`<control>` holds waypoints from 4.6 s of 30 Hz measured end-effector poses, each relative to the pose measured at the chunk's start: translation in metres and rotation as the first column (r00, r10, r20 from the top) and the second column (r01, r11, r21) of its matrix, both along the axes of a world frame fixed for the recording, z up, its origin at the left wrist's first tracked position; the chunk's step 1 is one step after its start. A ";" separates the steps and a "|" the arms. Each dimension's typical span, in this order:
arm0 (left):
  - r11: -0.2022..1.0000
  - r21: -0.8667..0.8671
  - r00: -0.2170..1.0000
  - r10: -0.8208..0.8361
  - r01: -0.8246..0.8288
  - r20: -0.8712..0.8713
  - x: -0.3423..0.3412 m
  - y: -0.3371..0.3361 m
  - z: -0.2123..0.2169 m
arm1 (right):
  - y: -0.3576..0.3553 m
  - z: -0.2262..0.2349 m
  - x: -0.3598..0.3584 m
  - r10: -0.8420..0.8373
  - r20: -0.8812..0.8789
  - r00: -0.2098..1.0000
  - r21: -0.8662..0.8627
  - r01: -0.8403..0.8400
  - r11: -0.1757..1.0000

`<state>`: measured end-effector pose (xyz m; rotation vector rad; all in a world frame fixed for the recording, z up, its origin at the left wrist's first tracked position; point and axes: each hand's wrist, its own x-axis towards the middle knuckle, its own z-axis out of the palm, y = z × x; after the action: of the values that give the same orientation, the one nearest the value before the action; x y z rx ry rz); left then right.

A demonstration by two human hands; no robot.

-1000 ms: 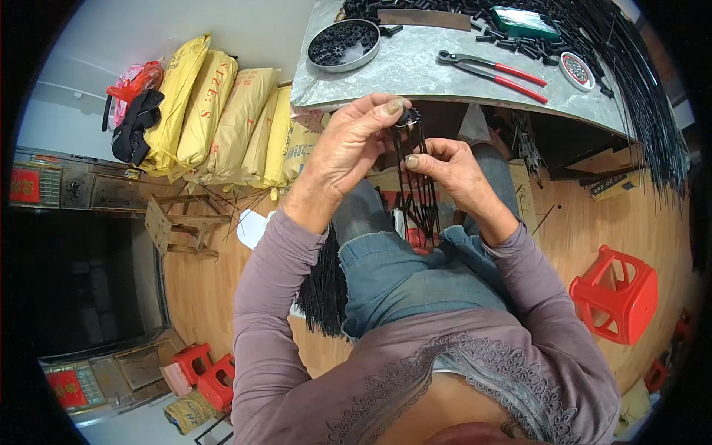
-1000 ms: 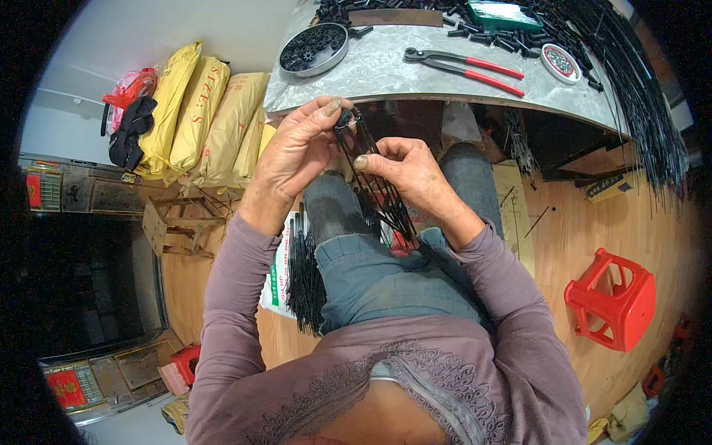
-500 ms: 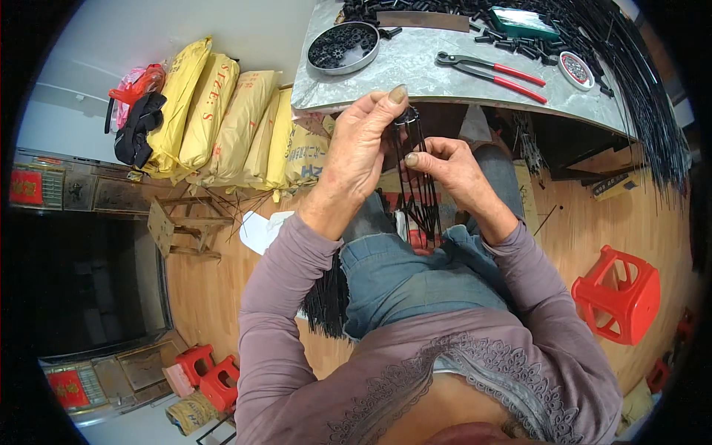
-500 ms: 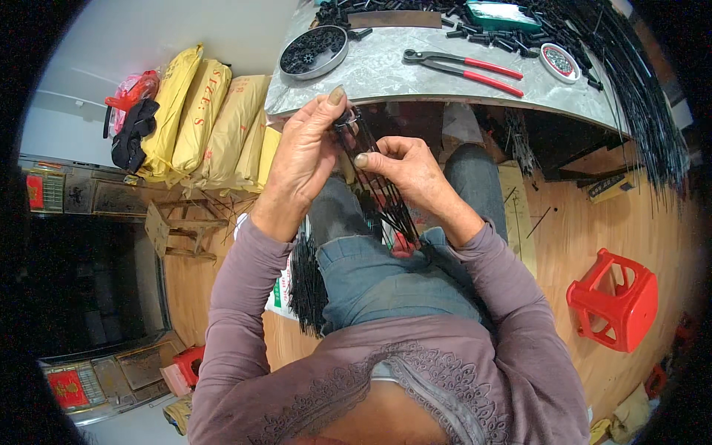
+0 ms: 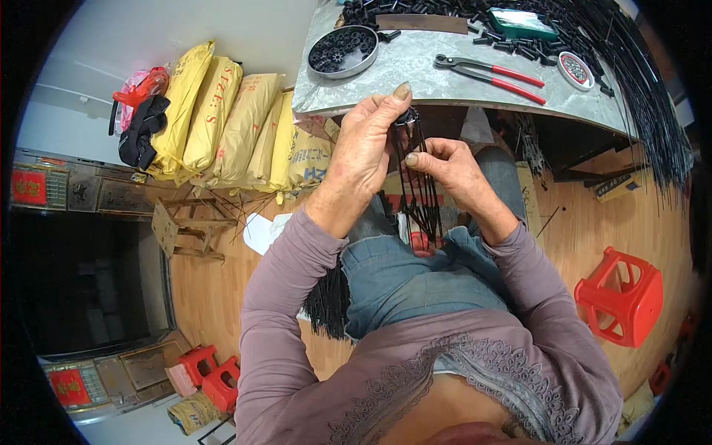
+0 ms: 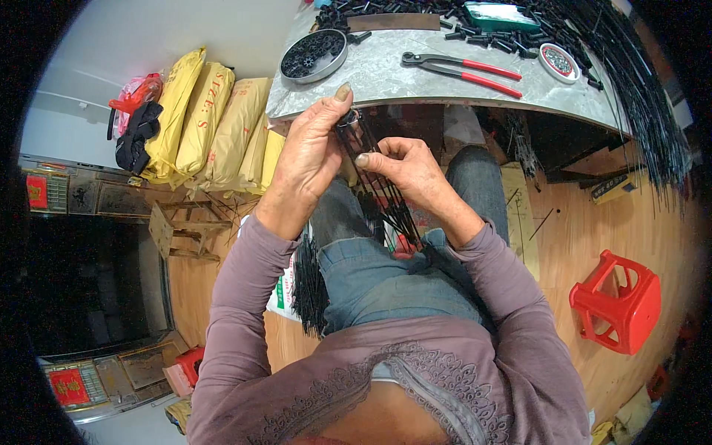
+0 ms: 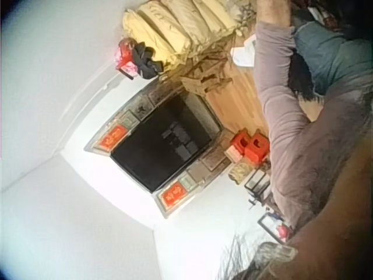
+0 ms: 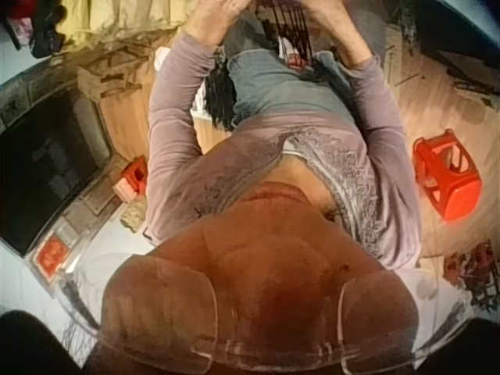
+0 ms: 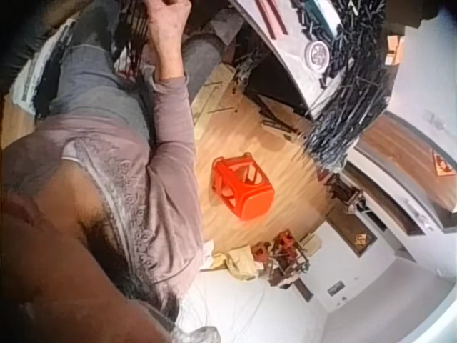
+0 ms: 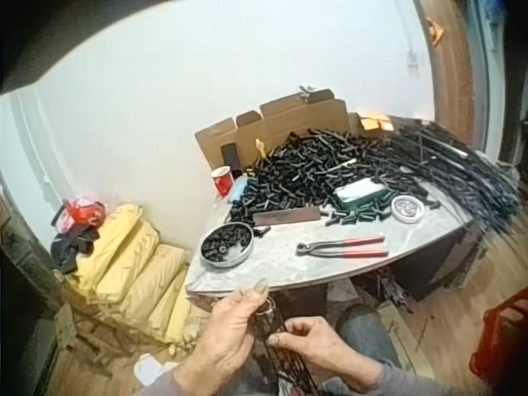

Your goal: Bundling multiple black cables together using a mounting jig and pliers for tightening and cutting.

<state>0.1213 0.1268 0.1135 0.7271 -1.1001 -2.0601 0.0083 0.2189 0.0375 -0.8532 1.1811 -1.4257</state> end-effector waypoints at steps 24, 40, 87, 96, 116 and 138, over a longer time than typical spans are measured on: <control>0.992 -0.127 1.000 -0.019 0.021 0.018 0.007 0.001 -0.002 | 0.003 0.004 -0.002 -0.038 -0.017 0.999 0.063 0.039 0.997; 0.962 -0.244 0.985 -0.093 0.127 0.144 0.021 0.005 -0.026 | 0.006 0.012 -0.002 -0.138 -0.084 0.987 -0.117 0.128 0.985; 0.947 -0.256 0.981 0.174 -0.192 -0.089 -0.004 0.057 -0.028 | 0.005 0.042 -0.025 0.149 -0.284 0.947 0.011 -0.152 0.988; 0.797 -0.595 0.889 0.344 -0.108 0.300 0.004 0.054 -0.019 | -0.002 0.025 -0.021 -0.031 -0.413 0.910 -0.118 -0.020 0.993; 0.554 -0.829 0.907 0.307 0.076 0.288 0.037 0.044 0.002 | 0.008 0.033 -0.002 0.027 -0.252 0.967 -0.247 -0.091 0.965; 0.751 -0.637 0.964 0.003 0.172 0.265 0.056 0.034 0.008 | 0.013 0.034 0.018 -0.182 -0.506 0.843 -0.498 -0.113 0.860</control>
<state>0.1769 0.1611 0.1213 0.5775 -1.9002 -1.4862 0.0260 0.2323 0.0716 -1.7096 1.2343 -1.6150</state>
